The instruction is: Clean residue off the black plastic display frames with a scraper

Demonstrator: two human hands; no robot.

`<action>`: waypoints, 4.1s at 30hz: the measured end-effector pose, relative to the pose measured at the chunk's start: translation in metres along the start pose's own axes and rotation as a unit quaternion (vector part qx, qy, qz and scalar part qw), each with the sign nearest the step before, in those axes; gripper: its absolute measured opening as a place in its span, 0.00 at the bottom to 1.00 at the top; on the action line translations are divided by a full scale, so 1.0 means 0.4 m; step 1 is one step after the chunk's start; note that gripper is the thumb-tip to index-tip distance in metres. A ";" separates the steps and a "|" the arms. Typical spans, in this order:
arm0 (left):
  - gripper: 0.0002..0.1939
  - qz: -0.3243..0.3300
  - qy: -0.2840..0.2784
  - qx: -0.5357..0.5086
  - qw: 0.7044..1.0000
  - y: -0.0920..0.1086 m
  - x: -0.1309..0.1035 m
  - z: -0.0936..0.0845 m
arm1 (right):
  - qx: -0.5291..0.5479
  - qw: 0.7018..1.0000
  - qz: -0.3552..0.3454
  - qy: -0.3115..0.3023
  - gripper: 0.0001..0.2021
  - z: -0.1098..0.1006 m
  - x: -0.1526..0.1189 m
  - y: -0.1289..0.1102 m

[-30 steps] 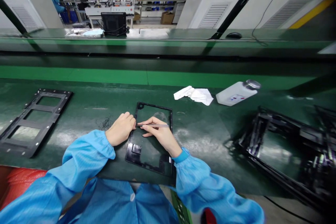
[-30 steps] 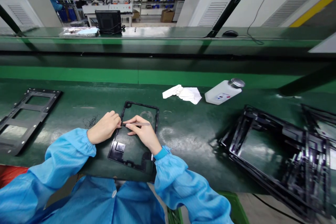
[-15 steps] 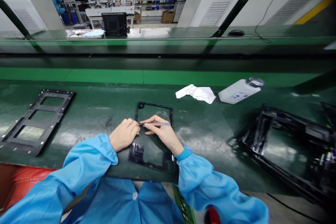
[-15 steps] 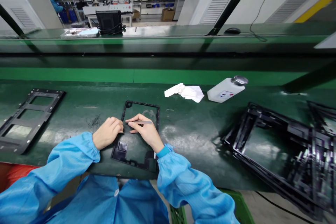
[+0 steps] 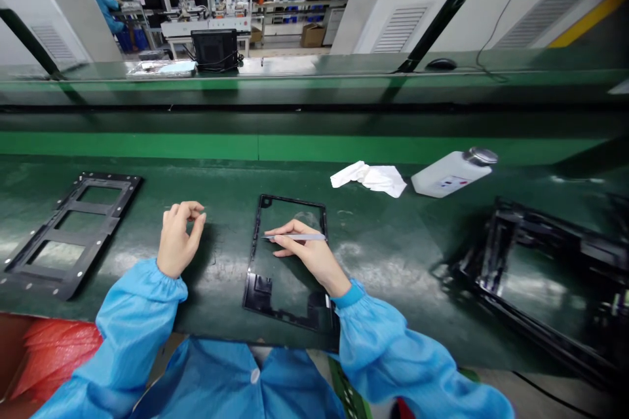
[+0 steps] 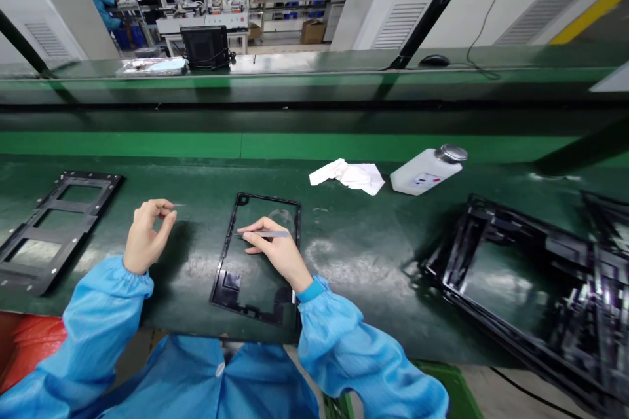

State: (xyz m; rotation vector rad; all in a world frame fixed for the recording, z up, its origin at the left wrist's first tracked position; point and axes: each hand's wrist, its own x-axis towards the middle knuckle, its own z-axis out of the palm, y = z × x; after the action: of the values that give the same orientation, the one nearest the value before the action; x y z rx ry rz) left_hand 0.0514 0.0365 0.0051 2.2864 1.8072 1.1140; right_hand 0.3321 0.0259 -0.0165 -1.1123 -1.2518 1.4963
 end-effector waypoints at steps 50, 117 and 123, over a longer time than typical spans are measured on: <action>0.22 -0.240 -0.063 -0.574 0.780 0.175 -0.038 0.135 | 0.260 0.921 -0.166 0.239 0.06 -0.181 -0.027 -0.084; 0.24 -0.240 -0.186 -0.453 0.838 0.107 0.012 0.079 | 0.013 0.993 -0.060 0.100 0.23 -0.072 -0.017 -0.034; 0.25 -0.242 -0.179 -0.453 0.839 0.107 0.012 0.079 | 0.007 0.993 -0.060 0.104 0.24 -0.069 -0.017 -0.037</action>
State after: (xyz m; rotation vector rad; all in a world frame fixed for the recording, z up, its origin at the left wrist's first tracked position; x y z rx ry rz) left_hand 0.1047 0.0390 0.0025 1.2734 1.1931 1.0212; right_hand 0.3614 0.0272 -0.0037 -1.1324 -1.1414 1.2622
